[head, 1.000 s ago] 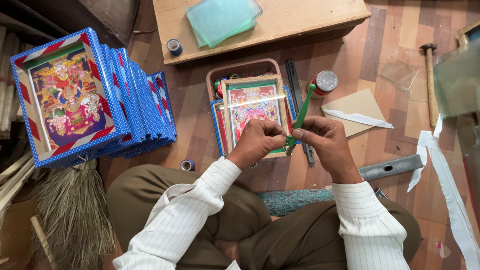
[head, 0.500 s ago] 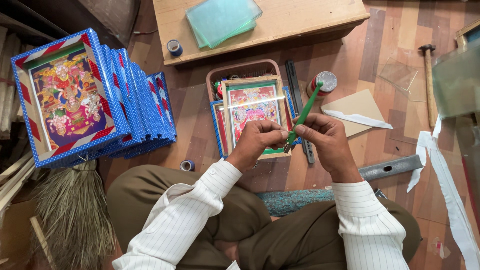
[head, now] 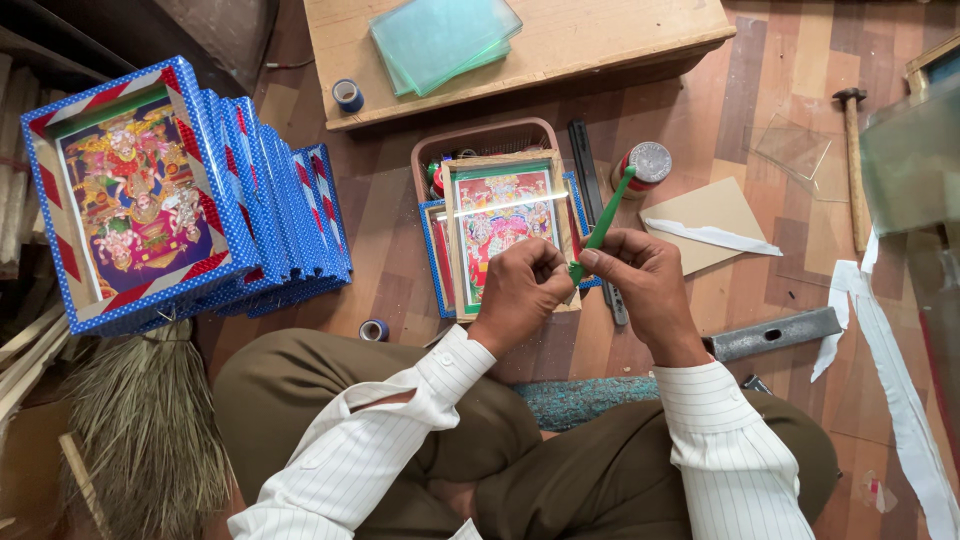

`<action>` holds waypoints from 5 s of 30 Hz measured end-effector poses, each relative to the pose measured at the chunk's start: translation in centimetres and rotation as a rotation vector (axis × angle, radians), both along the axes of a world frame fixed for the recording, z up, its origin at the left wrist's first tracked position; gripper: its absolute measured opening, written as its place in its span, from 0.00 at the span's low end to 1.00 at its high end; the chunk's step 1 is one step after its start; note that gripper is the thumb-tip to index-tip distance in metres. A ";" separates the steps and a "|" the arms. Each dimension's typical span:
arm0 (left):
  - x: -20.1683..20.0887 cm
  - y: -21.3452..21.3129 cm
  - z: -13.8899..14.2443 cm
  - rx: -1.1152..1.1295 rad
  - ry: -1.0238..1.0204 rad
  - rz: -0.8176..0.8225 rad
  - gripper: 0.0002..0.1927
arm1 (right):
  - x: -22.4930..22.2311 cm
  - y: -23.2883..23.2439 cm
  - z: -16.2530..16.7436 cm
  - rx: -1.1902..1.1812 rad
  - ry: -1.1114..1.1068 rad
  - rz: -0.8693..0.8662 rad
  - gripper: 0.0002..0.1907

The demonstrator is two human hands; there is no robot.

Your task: The person sits on the floor assembling decorated picture frames. They place a glass pane over a printed image in a wooden frame, measure the glass with a metal ruler, score the glass with a green glass cutter, then fit blue patterned frame sides around the assembly and hammer nails to secure them.

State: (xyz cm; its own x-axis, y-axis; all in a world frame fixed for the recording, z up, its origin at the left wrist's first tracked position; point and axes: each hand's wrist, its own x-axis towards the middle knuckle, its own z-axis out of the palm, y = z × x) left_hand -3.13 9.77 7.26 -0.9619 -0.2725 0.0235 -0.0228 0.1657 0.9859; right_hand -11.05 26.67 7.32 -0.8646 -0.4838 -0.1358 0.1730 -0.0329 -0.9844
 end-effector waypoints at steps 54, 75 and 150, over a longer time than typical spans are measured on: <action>-1.5 -12.3 -5.3 -0.459 -0.334 0.293 0.24 | -2.0 -0.1 -6.5 0.710 0.391 -0.145 0.20; -0.4 -9.5 -5.7 -0.476 -0.521 0.159 0.28 | -0.6 -2.7 -4.0 0.774 0.451 0.068 0.38; -9.8 -12.9 -5.2 -0.704 -0.144 -0.048 0.15 | 12.7 -3.4 -5.8 0.146 -0.346 -0.154 0.25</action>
State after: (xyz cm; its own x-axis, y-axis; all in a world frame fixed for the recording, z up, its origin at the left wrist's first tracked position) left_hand -12.92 -3.17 2.07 -0.9793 -0.1962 0.0502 -0.1207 0.7647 0.6330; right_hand 1.66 23.23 1.51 -0.8167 -0.3060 -0.4893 0.4991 0.0513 -0.8650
